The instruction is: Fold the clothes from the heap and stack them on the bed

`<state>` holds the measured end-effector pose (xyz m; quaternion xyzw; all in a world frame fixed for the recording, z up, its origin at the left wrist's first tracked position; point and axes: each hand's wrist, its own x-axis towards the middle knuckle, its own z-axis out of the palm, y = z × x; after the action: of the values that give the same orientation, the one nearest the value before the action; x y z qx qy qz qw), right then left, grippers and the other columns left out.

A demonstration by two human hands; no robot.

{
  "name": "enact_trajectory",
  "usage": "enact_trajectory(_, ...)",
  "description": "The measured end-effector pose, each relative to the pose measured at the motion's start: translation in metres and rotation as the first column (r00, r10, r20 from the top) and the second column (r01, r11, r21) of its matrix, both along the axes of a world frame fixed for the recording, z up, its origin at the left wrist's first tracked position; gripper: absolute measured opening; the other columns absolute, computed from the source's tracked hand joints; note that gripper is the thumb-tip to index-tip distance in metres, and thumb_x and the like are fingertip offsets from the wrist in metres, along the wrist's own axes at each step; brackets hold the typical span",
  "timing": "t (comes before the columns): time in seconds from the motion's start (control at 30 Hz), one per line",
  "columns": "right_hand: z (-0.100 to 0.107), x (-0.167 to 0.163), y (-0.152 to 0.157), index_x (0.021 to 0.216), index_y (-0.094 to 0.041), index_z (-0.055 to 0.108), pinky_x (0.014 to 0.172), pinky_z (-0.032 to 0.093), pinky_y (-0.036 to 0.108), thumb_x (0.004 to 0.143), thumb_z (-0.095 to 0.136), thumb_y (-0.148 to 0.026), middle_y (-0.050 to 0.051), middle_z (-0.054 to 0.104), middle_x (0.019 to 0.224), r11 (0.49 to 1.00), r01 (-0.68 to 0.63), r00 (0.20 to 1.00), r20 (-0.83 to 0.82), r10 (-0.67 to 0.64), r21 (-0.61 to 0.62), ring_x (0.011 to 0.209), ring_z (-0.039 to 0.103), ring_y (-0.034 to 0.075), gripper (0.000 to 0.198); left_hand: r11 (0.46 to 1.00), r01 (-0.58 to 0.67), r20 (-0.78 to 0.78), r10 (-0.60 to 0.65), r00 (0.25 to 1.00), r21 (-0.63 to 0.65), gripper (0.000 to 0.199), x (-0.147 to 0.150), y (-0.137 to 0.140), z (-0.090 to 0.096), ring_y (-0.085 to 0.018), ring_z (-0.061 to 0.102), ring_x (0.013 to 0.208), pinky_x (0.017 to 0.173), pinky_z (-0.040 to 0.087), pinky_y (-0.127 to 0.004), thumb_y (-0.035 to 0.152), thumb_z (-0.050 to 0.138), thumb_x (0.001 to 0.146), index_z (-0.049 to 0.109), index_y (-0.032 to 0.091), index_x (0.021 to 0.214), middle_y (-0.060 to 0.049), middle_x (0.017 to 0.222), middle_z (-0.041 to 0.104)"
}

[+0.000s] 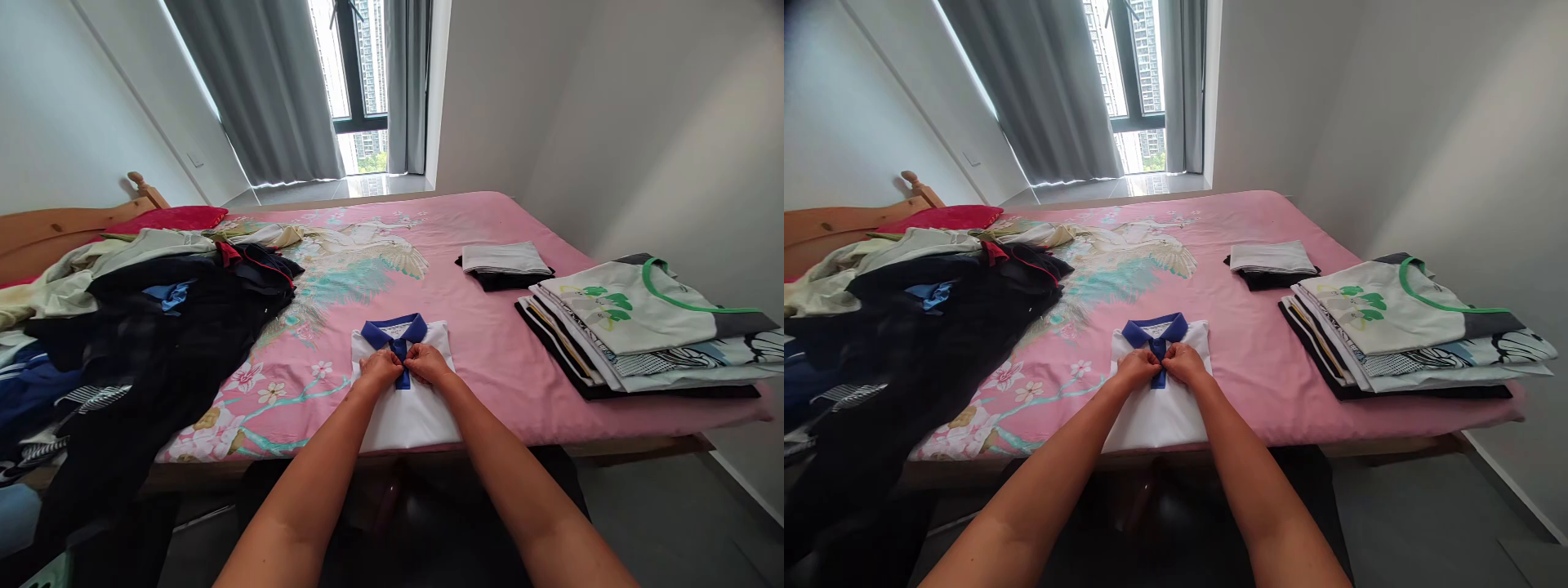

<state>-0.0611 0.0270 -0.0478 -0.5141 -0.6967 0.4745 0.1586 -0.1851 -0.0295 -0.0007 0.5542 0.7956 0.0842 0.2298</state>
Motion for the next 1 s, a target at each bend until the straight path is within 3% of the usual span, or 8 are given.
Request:
enact_trajectory(0.2, -0.006, -0.002, 0.003, 0.085, -0.018, 0.058, 0.035, 0.033, 0.019, 0.071, 0.056, -0.024, -0.004, 0.058, 0.05, 0.999, -0.002, 1.0, -0.016, 0.002, -0.043, 0.035, 0.05, 0.011, 0.015, 1.0, -0.018, 0.021, 0.018, 1.0, -0.02, 0.01, 0.002, 0.0, 0.004, -0.022, 0.063, 0.087, 0.089, 0.038, -0.038, 0.028, 0.06, 0.068, 0.069, 0.022, 0.068, -0.002, 0.08, 0.072)
enact_trajectory(0.7, 0.0, -0.004, 0.003, 0.08, -0.018, 0.057, 0.035, 0.035, 0.019, 0.067, 0.06, -0.019, -0.002, 0.06, 0.051, 0.998, 0.006, 1.0, 0.031, -0.004, -0.058, 0.038, 0.053, 0.013, 0.013, 0.985, -0.075, 0.06, 0.066, 0.996, 0.153, 0.012, 0.003, -0.014, -0.016, -0.017, 0.061, 0.093, 0.094, 0.033, -0.034, 0.03, 0.059, 0.074, 0.067, 0.027, 0.082, 0.003, 0.091, 0.072)
enact_trajectory(1.0, 0.003, -0.003, 0.001, 0.08, -0.017, 0.059, 0.038, 0.036, 0.018, 0.069, 0.064, -0.023, -0.003, 0.059, 0.05, 0.999, 0.019, 0.999, 0.048, -0.017, -0.032, 0.039, 0.053, 0.011, 0.014, 0.988, -0.074, 0.124, 0.058, 0.991, 0.133, 0.012, -0.001, -0.011, -0.016, -0.018, 0.062, 0.09, 0.099, 0.032, -0.037, 0.027, 0.059, 0.073, 0.069, 0.026, 0.08, 0.003, 0.084, 0.072)
